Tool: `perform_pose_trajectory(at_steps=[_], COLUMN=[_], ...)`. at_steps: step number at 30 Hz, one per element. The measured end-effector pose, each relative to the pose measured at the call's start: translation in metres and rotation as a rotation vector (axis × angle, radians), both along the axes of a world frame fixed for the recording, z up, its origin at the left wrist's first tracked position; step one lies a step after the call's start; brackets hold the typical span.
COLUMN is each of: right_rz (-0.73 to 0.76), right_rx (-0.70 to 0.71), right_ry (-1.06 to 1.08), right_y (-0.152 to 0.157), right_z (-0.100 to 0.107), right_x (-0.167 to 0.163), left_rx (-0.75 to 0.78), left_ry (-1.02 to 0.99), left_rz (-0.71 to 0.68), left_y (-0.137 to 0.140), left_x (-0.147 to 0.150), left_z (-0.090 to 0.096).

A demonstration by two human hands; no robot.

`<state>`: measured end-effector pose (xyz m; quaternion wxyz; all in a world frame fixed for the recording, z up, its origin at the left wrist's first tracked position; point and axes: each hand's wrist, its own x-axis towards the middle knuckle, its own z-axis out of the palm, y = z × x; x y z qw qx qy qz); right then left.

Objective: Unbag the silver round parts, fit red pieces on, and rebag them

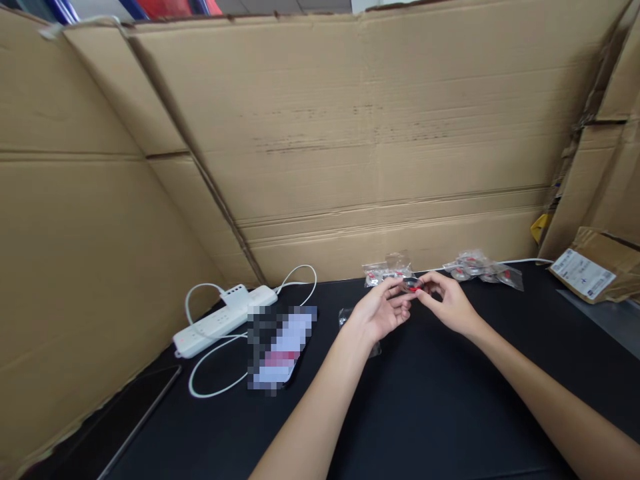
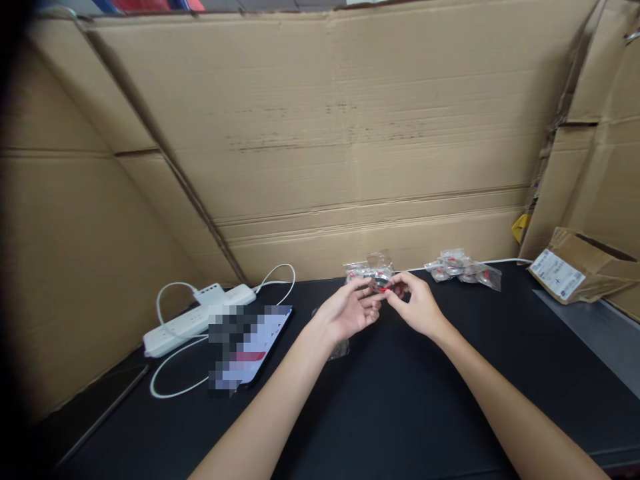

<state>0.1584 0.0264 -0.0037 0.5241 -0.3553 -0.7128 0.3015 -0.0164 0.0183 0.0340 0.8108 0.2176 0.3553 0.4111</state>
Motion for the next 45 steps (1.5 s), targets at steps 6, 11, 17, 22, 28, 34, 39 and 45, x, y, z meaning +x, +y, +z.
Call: perform_pose_trajectory(at_steps=[6,11,17,22,28,34,39,45], right_rz=[0.044,0.000,-0.041,-0.042,-0.079,-0.109,-0.020,0.004], right_rx=[-0.072,-0.180,-0.336,-0.414,-0.426,-0.409,-0.471,-0.523], right_ry=[0.087,0.205,0.373,0.460,0.446,0.578,0.640,0.687], right_y=[0.002,0.002,-0.002,-0.005,-0.002,0.005,0.004,0.000], right_z=[-0.003,-0.006,-0.004,-0.003,-0.006,-0.008,-0.009,-0.011], right_x=[-0.003,-0.008,-0.017,-0.021,-0.016,-0.008,-0.008,-0.014], left_rx=[-0.032,-0.001,-0.012,-0.015,0.118,0.526,0.582,0.985], left_ry=[-0.035,-0.041,-0.050,-0.069,0.096,0.656,0.757,0.878], left_rz=[0.030,0.043,0.105,0.135,0.126,0.486,0.522,0.278], left_y=[0.001,0.000,-0.004,-0.004,-0.007,0.006,0.016,-0.004], left_x=[0.001,0.005,0.010,0.014,0.020,-0.007,-0.024,0.004], left_z=[-0.003,-0.006,-0.005,-0.007,-0.013,0.000,-0.002,-0.005])
